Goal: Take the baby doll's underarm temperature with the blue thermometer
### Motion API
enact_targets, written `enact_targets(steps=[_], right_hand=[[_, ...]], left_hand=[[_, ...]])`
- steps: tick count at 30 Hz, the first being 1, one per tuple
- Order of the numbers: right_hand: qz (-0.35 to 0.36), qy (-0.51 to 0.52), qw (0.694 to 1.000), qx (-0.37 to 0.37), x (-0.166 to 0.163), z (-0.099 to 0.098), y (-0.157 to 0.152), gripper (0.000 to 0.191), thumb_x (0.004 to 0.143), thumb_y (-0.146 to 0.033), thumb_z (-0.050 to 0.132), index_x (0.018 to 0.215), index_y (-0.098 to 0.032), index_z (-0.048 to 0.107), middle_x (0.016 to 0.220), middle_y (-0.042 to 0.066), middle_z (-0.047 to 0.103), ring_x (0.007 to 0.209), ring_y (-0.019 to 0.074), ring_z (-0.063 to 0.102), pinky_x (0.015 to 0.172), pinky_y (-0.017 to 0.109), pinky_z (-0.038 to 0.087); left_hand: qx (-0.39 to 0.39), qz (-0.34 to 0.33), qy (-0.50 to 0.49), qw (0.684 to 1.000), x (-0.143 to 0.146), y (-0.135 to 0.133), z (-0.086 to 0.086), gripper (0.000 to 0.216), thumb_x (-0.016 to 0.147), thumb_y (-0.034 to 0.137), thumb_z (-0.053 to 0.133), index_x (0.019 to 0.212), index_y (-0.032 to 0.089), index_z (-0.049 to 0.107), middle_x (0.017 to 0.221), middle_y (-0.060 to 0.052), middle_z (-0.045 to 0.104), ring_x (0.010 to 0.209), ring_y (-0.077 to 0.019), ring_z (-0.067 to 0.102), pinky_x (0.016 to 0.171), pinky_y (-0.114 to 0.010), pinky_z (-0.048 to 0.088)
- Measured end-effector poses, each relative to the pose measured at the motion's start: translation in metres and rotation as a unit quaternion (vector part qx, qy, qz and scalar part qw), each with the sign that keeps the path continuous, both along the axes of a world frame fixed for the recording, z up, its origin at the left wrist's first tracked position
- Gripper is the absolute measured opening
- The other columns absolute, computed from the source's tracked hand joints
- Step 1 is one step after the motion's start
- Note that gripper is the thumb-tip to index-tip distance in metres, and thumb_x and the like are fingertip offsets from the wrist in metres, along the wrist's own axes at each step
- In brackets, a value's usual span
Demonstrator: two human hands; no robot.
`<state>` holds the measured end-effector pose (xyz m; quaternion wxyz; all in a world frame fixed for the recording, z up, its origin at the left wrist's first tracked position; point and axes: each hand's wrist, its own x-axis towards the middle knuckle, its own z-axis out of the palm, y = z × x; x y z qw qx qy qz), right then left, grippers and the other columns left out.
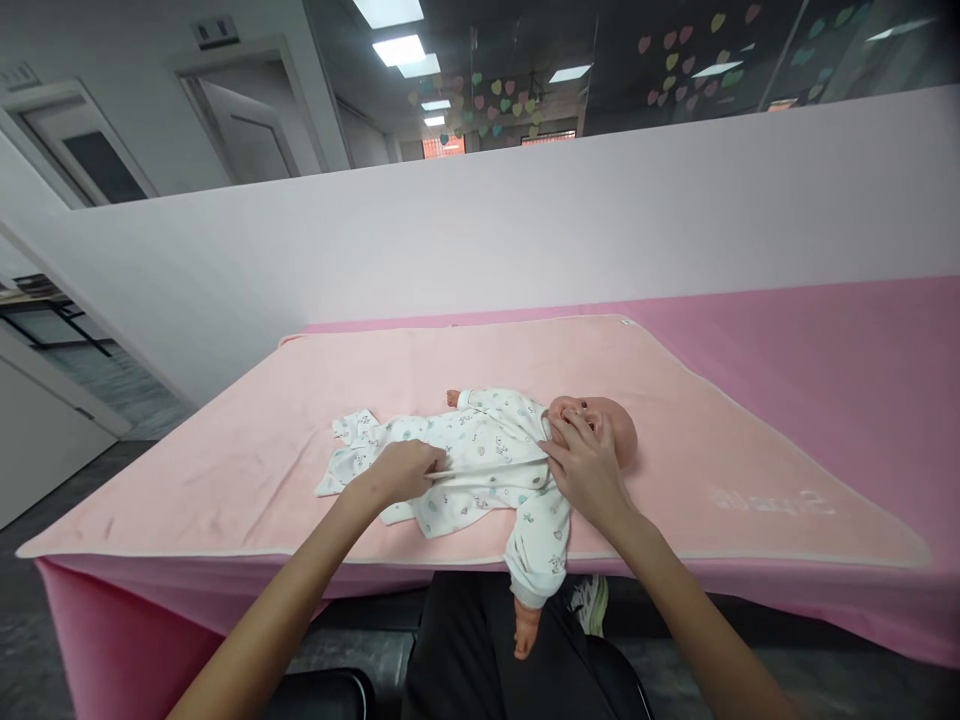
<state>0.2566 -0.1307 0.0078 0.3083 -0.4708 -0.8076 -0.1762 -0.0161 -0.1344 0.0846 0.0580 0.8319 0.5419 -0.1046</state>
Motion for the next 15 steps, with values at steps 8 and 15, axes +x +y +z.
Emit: enact_targets(steps=[8,15], right_hand=[[0.001,0.311,0.949,-0.055,0.06,0.001,0.024,0.027,0.079,-0.034,0.054,0.1,-0.021,0.063,0.11,0.008,0.061,0.105,0.0232,0.052,0.093,0.041,0.04],[0.064,0.578,0.736,-0.345,0.083,-0.005,0.086,0.037,0.07,-0.051,0.059,0.08,-0.017,0.068,0.092,0.008,0.068,0.091,0.0245,0.06,0.082,0.035,0.046]], left_hand=[[-0.112,-0.045,-0.264,0.957,0.038,0.032,0.039,0.034,0.071,0.052,0.055,0.074,0.018,0.052,0.07,0.001,0.055,0.063,-0.0117,0.05,0.059,-0.023,0.037],[0.186,0.02,-0.283,0.941,0.093,0.106,-0.017,0.034,0.084,0.046,0.038,0.096,0.019,0.056,0.106,-0.007,0.059,0.102,-0.021,0.051,0.089,-0.033,0.036]])
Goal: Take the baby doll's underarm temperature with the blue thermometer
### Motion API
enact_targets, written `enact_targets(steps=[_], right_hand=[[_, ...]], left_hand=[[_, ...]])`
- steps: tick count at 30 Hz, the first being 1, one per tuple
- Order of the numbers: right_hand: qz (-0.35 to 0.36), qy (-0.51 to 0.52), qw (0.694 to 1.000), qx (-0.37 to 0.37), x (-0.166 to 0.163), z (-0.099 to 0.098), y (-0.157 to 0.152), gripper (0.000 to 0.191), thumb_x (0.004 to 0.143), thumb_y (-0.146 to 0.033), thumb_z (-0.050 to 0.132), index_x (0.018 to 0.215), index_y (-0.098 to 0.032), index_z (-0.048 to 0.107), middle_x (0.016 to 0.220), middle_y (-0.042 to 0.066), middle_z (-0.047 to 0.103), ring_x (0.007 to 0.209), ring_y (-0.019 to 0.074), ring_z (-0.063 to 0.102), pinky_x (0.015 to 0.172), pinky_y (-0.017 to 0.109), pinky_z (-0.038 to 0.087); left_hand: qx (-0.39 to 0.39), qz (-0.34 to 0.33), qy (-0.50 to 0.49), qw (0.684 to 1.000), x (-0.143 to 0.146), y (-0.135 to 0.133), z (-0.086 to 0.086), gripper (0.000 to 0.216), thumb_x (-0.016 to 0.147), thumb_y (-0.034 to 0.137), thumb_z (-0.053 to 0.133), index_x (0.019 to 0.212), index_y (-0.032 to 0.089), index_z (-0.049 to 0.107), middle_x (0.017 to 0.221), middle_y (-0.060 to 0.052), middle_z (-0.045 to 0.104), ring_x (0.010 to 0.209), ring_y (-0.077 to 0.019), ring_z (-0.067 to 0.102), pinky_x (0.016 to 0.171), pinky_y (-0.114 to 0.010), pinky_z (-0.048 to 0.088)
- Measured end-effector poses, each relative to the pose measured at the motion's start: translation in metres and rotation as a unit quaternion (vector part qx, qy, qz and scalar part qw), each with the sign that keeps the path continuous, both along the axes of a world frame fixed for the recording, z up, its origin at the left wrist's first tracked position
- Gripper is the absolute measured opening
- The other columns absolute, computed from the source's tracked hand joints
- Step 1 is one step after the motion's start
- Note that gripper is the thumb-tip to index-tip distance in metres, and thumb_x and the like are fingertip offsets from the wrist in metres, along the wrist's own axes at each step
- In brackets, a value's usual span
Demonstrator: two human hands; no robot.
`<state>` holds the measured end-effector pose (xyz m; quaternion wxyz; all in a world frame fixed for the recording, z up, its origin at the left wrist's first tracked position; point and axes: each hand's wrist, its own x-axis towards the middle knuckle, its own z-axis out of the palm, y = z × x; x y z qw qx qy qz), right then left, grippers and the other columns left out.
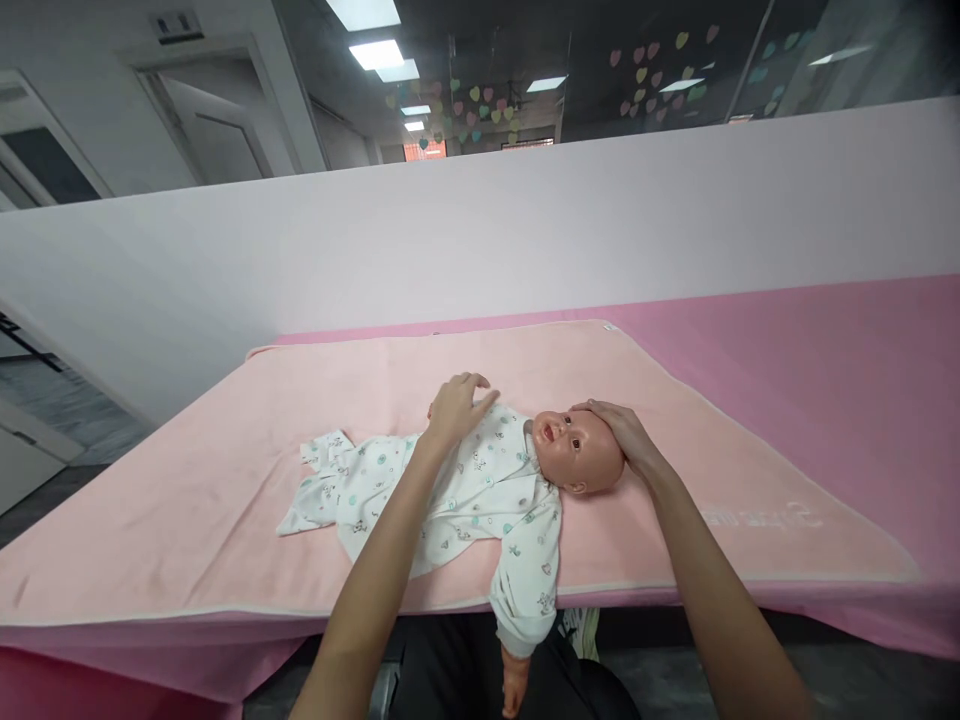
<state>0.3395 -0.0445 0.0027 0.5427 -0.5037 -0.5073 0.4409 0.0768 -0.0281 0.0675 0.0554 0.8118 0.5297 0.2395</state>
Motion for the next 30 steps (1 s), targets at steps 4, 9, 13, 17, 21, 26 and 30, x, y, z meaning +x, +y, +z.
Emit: enact_targets(steps=[4,9,13,17,21,26,30], right_hand=[[0.056,0.106,0.99,-0.071,0.0,-0.008,0.007,0.039,0.068,-0.05,0.062,0.085,-0.016,0.069,0.091,0.008,0.069,0.089,0.0254,0.062,0.08,0.033,0.048],[0.112,0.211,0.953,-0.186,-0.003,-0.017,0.0,0.046,0.073,-0.056,0.05,0.089,-0.017,0.067,0.088,0.01,0.07,0.088,0.0283,0.064,0.076,0.038,0.051],[0.133,0.227,0.94,-0.218,-0.003,-0.02,0.0,0.047,0.073,-0.056,0.048,0.091,-0.016,0.066,0.087,0.011,0.07,0.087,0.029,0.064,0.075,0.039,0.052],[0.048,0.248,0.949,-0.188,0.001,-0.029,0.006,0.039,0.071,-0.049,0.056,0.094,-0.019,0.064,0.095,0.007,0.069,0.089,0.0271,0.064,0.077,0.038,0.052],[-0.069,0.24,0.965,-0.084,0.012,-0.043,0.016,0.037,0.072,-0.048,0.055,0.096,-0.021,0.062,0.111,0.007,0.063,0.104,0.0249,0.058,0.088,0.038,0.048],[-0.158,0.226,0.961,0.032,0.026,-0.053,0.021,0.045,0.075,-0.049,0.048,0.112,-0.024,0.052,0.12,0.007,0.057,0.113,0.0222,0.051,0.096,0.043,0.04],[-0.102,0.216,0.971,0.027,0.016,-0.043,0.013,0.047,0.074,-0.049,0.048,0.114,-0.024,0.054,0.117,0.005,0.06,0.113,0.0224,0.052,0.095,0.04,0.041]], left_hand=[[-0.053,0.103,0.083,0.99,-0.006,0.034,-0.037,0.042,0.086,0.045,0.03,0.093,0.016,0.06,0.104,-0.011,0.062,0.108,-0.0245,0.049,0.101,-0.045,0.023],[-0.169,0.13,0.103,0.971,-0.017,0.044,-0.051,0.062,0.082,0.06,0.021,0.083,0.015,0.064,0.089,-0.013,0.066,0.089,-0.0271,0.059,0.084,-0.04,0.039],[-0.205,0.143,0.096,0.964,-0.022,0.047,-0.048,0.071,0.076,0.07,0.019,0.085,0.017,0.065,0.092,-0.012,0.067,0.091,-0.0295,0.059,0.077,-0.037,0.042],[-0.237,0.136,0.081,0.958,-0.027,0.046,-0.049,0.074,0.072,0.074,0.017,0.084,0.02,0.066,0.093,-0.01,0.067,0.091,-0.0294,0.06,0.077,-0.037,0.042],[-0.252,0.141,0.06,0.955,-0.028,0.044,-0.051,0.076,0.071,0.076,0.017,0.079,0.018,0.065,0.093,-0.013,0.067,0.09,-0.0305,0.06,0.076,-0.038,0.042],[-0.246,0.149,0.044,0.957,-0.028,0.043,-0.053,0.075,0.071,0.077,0.019,0.074,0.017,0.064,0.09,-0.015,0.067,0.088,-0.031,0.061,0.077,-0.039,0.042],[-0.245,0.153,0.035,0.957,-0.028,0.043,-0.054,0.074,0.072,0.076,0.018,0.078,0.018,0.063,0.092,-0.013,0.067,0.092,-0.0313,0.059,0.077,-0.04,0.042]])
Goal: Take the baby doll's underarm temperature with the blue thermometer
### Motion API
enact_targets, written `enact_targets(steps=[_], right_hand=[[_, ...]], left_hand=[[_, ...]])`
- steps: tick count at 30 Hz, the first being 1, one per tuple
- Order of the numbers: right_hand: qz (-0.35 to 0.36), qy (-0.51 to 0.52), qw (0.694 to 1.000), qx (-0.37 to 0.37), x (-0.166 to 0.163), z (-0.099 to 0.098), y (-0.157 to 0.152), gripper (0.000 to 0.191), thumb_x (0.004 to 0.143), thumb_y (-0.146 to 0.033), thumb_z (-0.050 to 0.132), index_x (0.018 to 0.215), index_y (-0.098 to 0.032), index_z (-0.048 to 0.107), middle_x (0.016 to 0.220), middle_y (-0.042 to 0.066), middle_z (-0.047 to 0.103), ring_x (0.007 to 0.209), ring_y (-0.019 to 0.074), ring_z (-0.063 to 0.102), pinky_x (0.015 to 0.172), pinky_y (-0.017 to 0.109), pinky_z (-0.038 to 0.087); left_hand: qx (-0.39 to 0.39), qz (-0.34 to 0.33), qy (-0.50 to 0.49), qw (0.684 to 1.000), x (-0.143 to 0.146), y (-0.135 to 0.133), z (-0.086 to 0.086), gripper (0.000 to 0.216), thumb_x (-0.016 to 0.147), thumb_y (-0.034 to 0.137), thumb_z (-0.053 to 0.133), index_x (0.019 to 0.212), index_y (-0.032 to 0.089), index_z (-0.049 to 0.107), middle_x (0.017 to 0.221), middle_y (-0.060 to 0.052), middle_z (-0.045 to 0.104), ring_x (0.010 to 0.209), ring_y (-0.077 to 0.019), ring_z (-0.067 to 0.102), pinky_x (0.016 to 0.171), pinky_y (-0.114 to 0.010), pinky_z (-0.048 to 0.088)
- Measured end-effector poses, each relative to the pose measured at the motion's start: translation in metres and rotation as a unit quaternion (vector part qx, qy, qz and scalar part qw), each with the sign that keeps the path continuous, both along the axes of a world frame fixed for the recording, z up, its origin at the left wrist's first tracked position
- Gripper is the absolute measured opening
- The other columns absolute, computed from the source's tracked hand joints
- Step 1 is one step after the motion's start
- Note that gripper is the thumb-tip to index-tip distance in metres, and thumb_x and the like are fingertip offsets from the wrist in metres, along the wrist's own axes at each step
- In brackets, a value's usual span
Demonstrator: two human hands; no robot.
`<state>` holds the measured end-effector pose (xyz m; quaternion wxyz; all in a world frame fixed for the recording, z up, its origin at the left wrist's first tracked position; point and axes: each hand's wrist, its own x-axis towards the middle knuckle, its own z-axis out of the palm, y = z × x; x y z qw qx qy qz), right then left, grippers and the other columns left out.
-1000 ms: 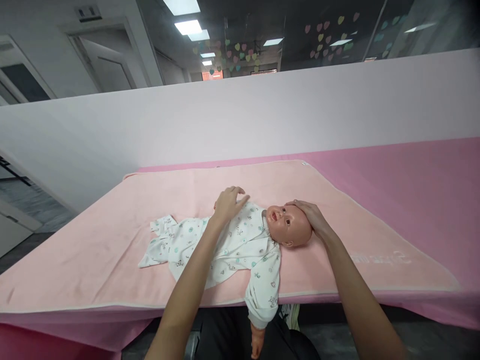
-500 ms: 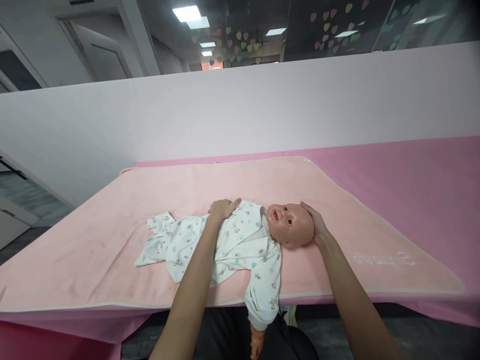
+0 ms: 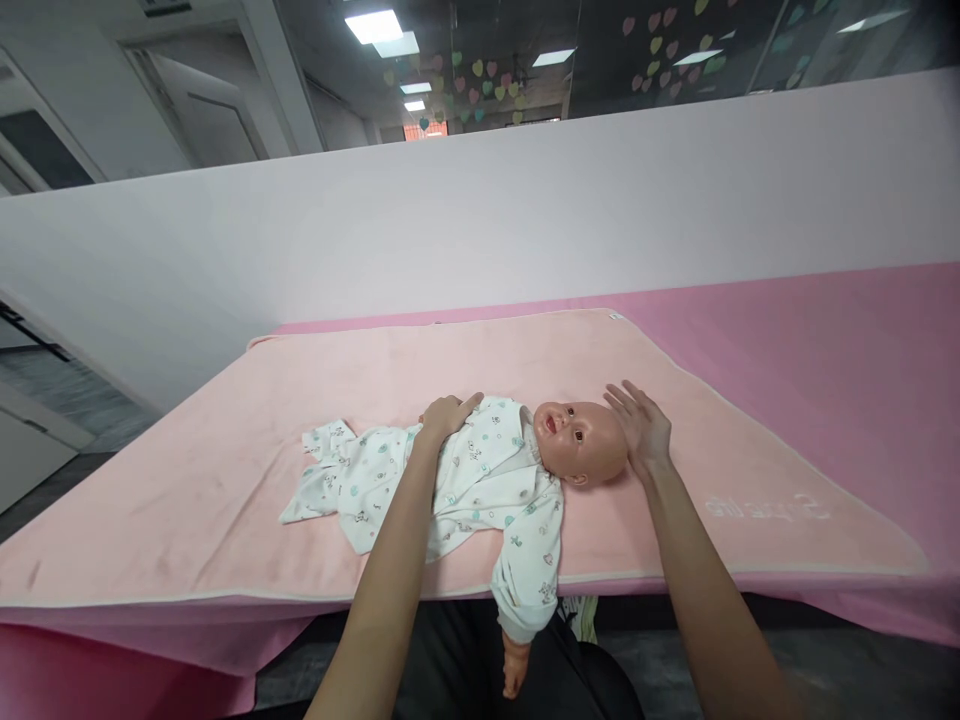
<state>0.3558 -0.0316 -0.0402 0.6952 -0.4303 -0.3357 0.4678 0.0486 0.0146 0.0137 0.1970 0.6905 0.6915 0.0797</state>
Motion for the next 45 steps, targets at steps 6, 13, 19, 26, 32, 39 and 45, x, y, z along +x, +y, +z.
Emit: enact_targets(steps=[6,13,19,26,32,39,45], right_hand=[[0.167,-0.044,0.983,-0.067,-0.02,0.015,-0.012,0.041,0.07,-0.053,0.055,0.084,-0.017,0.068,0.093,0.008,0.069,0.093,0.0275,0.062,0.081,0.037,0.05],[0.121,-0.036,0.991,-0.034,-0.016,0.007,-0.006,0.039,0.072,-0.048,0.057,0.096,-0.02,0.066,0.111,0.005,0.064,0.109,0.025,0.054,0.093,0.036,0.044],[0.058,-0.036,0.998,0.006,-0.007,0.003,-0.001,0.044,0.076,-0.051,0.049,0.11,-0.025,0.058,0.127,0.002,0.052,0.121,0.0193,0.044,0.103,0.035,0.034],[0.263,0.001,0.958,-0.112,-0.025,0.017,-0.022,0.054,0.075,-0.062,0.04,0.108,-0.022,0.059,0.109,0.007,0.064,0.099,0.0293,0.06,0.083,0.047,0.049],[0.113,-0.005,0.993,-0.034,-0.01,0.01,-0.006,0.045,0.075,-0.056,0.047,0.097,-0.02,0.064,0.117,0.008,0.06,0.112,0.027,0.052,0.094,0.042,0.043],[0.014,-0.018,0.999,0.031,0.002,0.004,0.001,0.051,0.078,-0.057,0.04,0.109,-0.021,0.057,0.124,0.008,0.054,0.117,0.0242,0.048,0.098,0.043,0.037],[0.156,-0.08,0.984,0.019,-0.018,0.013,-0.013,0.041,0.073,-0.05,0.05,0.089,-0.018,0.069,0.106,0.006,0.066,0.105,0.0274,0.055,0.092,0.038,0.042]], left_hand=[[0.002,0.0,-0.003,1.0,-0.001,-0.001,-0.001,0.074,0.071,0.077,0.02,0.075,0.017,0.063,0.091,-0.013,0.067,0.092,-0.032,0.059,0.077,-0.04,0.042],[0.002,0.0,-0.004,1.0,-0.001,-0.002,0.0,0.073,0.072,0.076,0.019,0.08,0.019,0.064,0.094,-0.012,0.067,0.094,-0.0323,0.058,0.079,-0.042,0.041],[-0.002,-0.005,-0.004,1.0,-0.001,-0.003,0.001,0.074,0.073,0.075,0.017,0.082,0.018,0.064,0.097,-0.014,0.066,0.095,-0.0321,0.059,0.081,-0.041,0.04],[0.0,-0.001,-0.013,1.0,-0.001,-0.003,0.0,0.074,0.072,0.076,0.017,0.082,0.019,0.063,0.096,-0.013,0.067,0.095,-0.032,0.058,0.081,-0.042,0.04],[0.0,0.002,-0.015,1.0,0.0,-0.003,0.0,0.075,0.071,0.077,0.02,0.084,0.018,0.064,0.095,-0.014,0.067,0.095,-0.0325,0.058,0.081,-0.042,0.04],[0.004,0.001,-0.015,1.0,-0.001,-0.002,-0.001,0.076,0.071,0.078,0.017,0.081,0.018,0.064,0.094,-0.013,0.067,0.093,-0.0318,0.059,0.081,-0.042,0.04],[0.012,0.002,-0.019,1.0,-0.001,-0.001,-0.003,0.076,0.072,0.077,0.018,0.084,0.018,0.064,0.094,-0.014,0.067,0.094,-0.0324,0.058,0.08,-0.042,0.04]])
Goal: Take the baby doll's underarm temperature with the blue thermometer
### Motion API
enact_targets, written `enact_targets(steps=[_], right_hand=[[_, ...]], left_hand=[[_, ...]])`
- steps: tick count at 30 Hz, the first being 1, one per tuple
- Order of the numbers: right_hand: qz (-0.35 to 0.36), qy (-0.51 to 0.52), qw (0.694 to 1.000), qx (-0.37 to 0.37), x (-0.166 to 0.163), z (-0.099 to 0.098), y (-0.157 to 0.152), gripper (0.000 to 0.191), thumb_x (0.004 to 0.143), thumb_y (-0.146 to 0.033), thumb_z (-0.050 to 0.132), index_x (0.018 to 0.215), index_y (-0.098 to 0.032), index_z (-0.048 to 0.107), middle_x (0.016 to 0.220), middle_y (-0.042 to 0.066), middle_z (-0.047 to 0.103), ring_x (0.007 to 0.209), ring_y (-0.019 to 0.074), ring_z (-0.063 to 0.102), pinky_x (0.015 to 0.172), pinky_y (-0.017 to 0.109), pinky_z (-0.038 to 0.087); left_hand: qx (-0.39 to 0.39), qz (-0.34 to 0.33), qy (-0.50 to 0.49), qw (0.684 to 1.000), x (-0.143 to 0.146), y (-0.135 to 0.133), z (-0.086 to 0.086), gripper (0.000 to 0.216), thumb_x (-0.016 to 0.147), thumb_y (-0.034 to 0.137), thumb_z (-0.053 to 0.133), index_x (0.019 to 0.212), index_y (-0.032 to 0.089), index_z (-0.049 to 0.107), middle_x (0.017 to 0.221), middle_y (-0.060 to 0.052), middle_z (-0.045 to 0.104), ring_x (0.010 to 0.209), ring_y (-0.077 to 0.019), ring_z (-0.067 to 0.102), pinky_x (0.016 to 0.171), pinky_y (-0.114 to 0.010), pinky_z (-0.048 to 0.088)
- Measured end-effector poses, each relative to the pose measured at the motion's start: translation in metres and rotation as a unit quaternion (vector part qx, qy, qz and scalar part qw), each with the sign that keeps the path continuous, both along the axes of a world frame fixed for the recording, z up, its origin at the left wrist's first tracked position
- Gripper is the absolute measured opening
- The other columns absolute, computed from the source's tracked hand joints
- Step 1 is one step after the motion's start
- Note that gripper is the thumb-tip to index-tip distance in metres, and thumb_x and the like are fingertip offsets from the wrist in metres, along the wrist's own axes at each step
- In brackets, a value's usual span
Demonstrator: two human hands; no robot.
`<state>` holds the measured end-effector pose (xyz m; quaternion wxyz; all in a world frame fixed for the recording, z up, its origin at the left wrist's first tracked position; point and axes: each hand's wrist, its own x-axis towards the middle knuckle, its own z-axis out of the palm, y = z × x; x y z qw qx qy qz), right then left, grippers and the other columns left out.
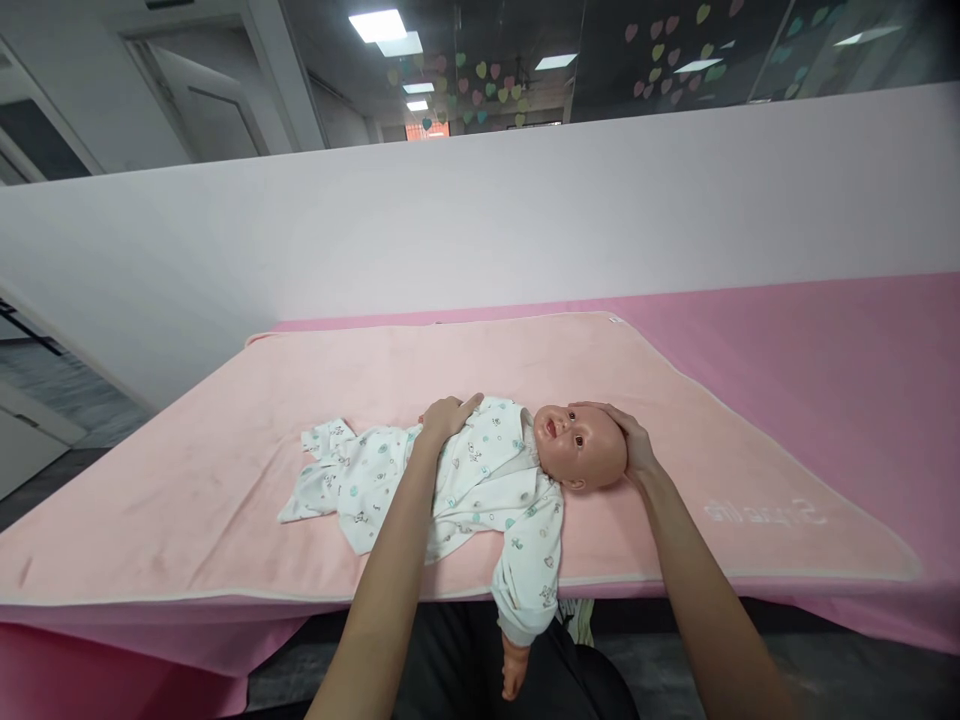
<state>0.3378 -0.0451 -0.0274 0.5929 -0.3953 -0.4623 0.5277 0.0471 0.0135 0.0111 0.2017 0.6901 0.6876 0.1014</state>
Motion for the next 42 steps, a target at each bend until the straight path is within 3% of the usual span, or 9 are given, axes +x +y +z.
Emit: enact_targets(steps=[7,12,15,17,19,22,31,38,42], right_hand=[[-0.028,0.041,0.998,-0.03,0.003,-0.004,0.005,0.041,0.074,-0.051,0.049,0.092,-0.018,0.066,0.107,0.008,0.065,0.105,0.0272,0.056,0.092,0.04,0.043],[-0.274,0.157,0.948,-0.05,0.023,-0.014,0.014,0.042,0.076,-0.05,0.039,0.097,-0.019,0.058,0.116,0.009,0.059,0.108,0.0239,0.055,0.096,0.042,0.04],[-0.34,0.174,0.924,-0.029,0.022,-0.012,0.013,0.041,0.076,-0.048,0.04,0.1,-0.019,0.058,0.12,0.008,0.057,0.109,0.0207,0.054,0.098,0.038,0.038],[-0.268,0.142,0.953,-0.009,0.013,-0.006,0.01,0.039,0.074,-0.047,0.046,0.096,-0.019,0.061,0.115,0.007,0.06,0.109,0.021,0.054,0.096,0.035,0.039],[-0.114,0.088,0.989,-0.021,0.003,0.0,0.005,0.036,0.07,-0.046,0.053,0.089,-0.017,0.065,0.106,0.007,0.065,0.105,0.0233,0.056,0.091,0.034,0.043],[0.044,0.053,0.994,-0.088,-0.008,0.006,0.0,0.036,0.068,-0.046,0.057,0.085,-0.017,0.068,0.095,0.007,0.069,0.094,0.0263,0.061,0.083,0.035,0.047],[0.038,0.079,0.993,-0.085,-0.006,0.002,0.0,0.041,0.074,-0.05,0.053,0.096,-0.018,0.067,0.109,0.005,0.064,0.104,0.0254,0.057,0.086,0.033,0.048],[-0.187,0.154,0.97,-0.034,0.006,-0.012,0.017,0.03,0.073,-0.046,0.056,0.086,-0.02,0.066,0.103,0.006,0.067,0.103,0.02,0.058,0.09,0.031,0.046],[-0.062,0.083,0.992,-0.072,0.002,-0.01,0.013,0.032,0.068,-0.043,0.063,0.081,-0.015,0.068,0.092,0.008,0.069,0.094,0.0253,0.062,0.079,0.033,0.051]], left_hand=[[-0.001,0.0,0.002,1.0,0.0,-0.001,0.0,0.076,0.071,0.077,0.017,0.082,0.018,0.064,0.093,-0.014,0.067,0.093,-0.0315,0.059,0.081,-0.041,0.04],[0.0,0.0,0.003,1.0,0.0,-0.001,0.0,0.075,0.072,0.077,0.018,0.08,0.018,0.064,0.092,-0.013,0.067,0.092,-0.0312,0.059,0.081,-0.042,0.04],[-0.004,0.003,-0.001,1.0,0.0,0.0,0.0,0.076,0.072,0.077,0.018,0.083,0.018,0.064,0.092,-0.013,0.067,0.092,-0.0316,0.059,0.08,-0.042,0.04],[-0.007,0.004,-0.004,1.0,0.0,0.0,0.0,0.075,0.071,0.077,0.019,0.082,0.018,0.064,0.092,-0.013,0.067,0.092,-0.0321,0.059,0.08,-0.043,0.04],[-0.005,0.004,-0.006,1.0,0.0,-0.001,0.0,0.075,0.071,0.077,0.019,0.082,0.018,0.065,0.092,-0.013,0.067,0.092,-0.0323,0.059,0.08,-0.042,0.04],[-0.001,0.004,-0.007,1.0,0.0,-0.001,0.0,0.074,0.072,0.076,0.019,0.083,0.018,0.065,0.093,-0.013,0.067,0.094,-0.0325,0.058,0.08,-0.042,0.041],[-0.001,0.002,0.007,1.0,0.0,0.001,0.0,0.074,0.071,0.077,0.02,0.078,0.018,0.064,0.093,-0.014,0.067,0.093,-0.0329,0.059,0.078,-0.042,0.041],[0.006,-0.006,0.013,1.0,-0.001,0.0,0.0,0.074,0.072,0.076,0.018,0.074,0.018,0.063,0.089,-0.014,0.068,0.09,-0.0315,0.06,0.078,-0.04,0.041],[0.008,-0.004,0.014,1.0,0.0,0.0,0.001,0.073,0.072,0.075,0.019,0.076,0.017,0.063,0.091,-0.015,0.067,0.09,-0.0313,0.06,0.077,-0.039,0.041]])
